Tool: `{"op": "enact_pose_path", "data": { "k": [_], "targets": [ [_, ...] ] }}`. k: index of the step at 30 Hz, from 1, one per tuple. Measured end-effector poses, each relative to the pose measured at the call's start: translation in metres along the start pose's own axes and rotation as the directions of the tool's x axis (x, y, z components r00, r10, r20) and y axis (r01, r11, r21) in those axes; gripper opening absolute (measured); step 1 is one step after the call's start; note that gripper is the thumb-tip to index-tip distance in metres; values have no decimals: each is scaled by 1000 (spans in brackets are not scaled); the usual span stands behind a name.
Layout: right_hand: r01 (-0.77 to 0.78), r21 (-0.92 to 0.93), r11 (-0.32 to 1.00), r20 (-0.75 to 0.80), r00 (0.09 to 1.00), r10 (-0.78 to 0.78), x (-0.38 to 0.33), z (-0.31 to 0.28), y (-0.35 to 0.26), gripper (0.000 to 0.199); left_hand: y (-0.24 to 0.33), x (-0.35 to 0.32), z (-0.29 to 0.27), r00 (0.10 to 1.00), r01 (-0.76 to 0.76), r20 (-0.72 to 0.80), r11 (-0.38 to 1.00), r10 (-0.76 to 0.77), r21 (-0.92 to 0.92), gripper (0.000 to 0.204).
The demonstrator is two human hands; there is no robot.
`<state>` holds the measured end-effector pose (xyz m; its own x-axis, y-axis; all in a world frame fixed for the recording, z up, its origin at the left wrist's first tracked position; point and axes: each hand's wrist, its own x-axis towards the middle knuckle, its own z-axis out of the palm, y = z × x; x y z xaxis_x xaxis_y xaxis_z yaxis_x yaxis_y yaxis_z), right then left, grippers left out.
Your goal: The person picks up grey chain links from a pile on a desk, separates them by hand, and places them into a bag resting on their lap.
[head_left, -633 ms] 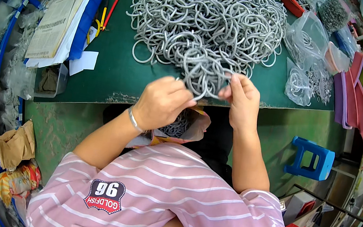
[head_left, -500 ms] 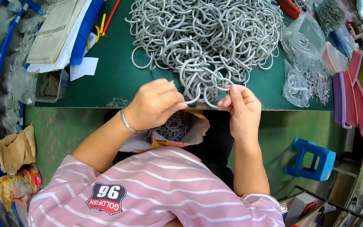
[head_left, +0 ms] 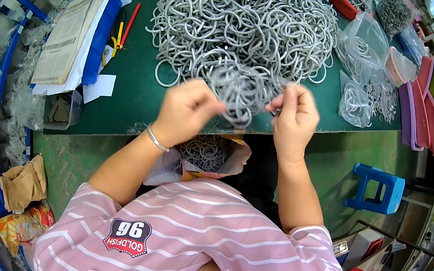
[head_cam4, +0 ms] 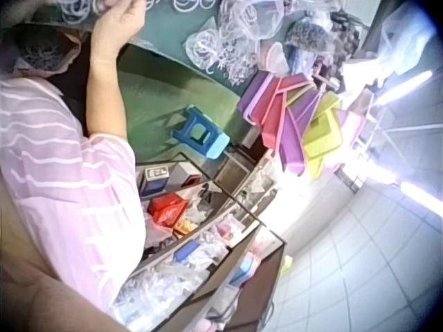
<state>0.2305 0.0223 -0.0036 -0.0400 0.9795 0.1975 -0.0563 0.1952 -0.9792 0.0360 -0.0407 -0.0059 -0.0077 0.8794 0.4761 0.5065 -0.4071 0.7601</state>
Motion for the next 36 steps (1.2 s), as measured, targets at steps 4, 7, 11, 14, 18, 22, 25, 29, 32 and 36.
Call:
{"op": "enact_pose_path", "data": {
  "k": [4,7,11,14,18,22,25,29,32,36],
  "targets": [
    [639,-1,770,-45,769,-638,11,25,-61,14,13,26,6,804,291,-140,588,-577,-755,24],
    [515,-207,832,157,857,-492,23,7,-68,14,0,27,-5,927,297,-150,919,-342,-260,27],
    [273,-549,790,393,918,-44,33,-26,-34,12,4,21,-19,973,211,54,963,-223,165,27],
    [506,-414,757,505,819,-271,32,-19,-35,15,24,7,-12,915,-333,351,866,200,374,26],
    [541,-534,650,690,723,-35,47,-7,-22,14,12,-10,-7,845,-370,493,892,207,260,23],
    [571,-688,449,626,779,-32,33,0,-29,8,-13,-24,-18,990,-8,139,999,2,40,13],
    [547,-715,437,607,794,0,24,0,-26,12,-23,-35,-16,971,202,-129,979,-201,-7,16],
    [563,-711,421,624,781,9,26,-7,-20,14,-18,-27,-6,739,551,-11,613,-673,-566,21],
    [578,-589,564,665,744,-68,45,-15,-24,10,-13,-9,0,765,604,44,692,-643,-395,30],
    [622,-419,661,643,718,-268,44,-10,-58,5,-22,11,5,772,593,15,713,-635,-374,24]
  ]
}}
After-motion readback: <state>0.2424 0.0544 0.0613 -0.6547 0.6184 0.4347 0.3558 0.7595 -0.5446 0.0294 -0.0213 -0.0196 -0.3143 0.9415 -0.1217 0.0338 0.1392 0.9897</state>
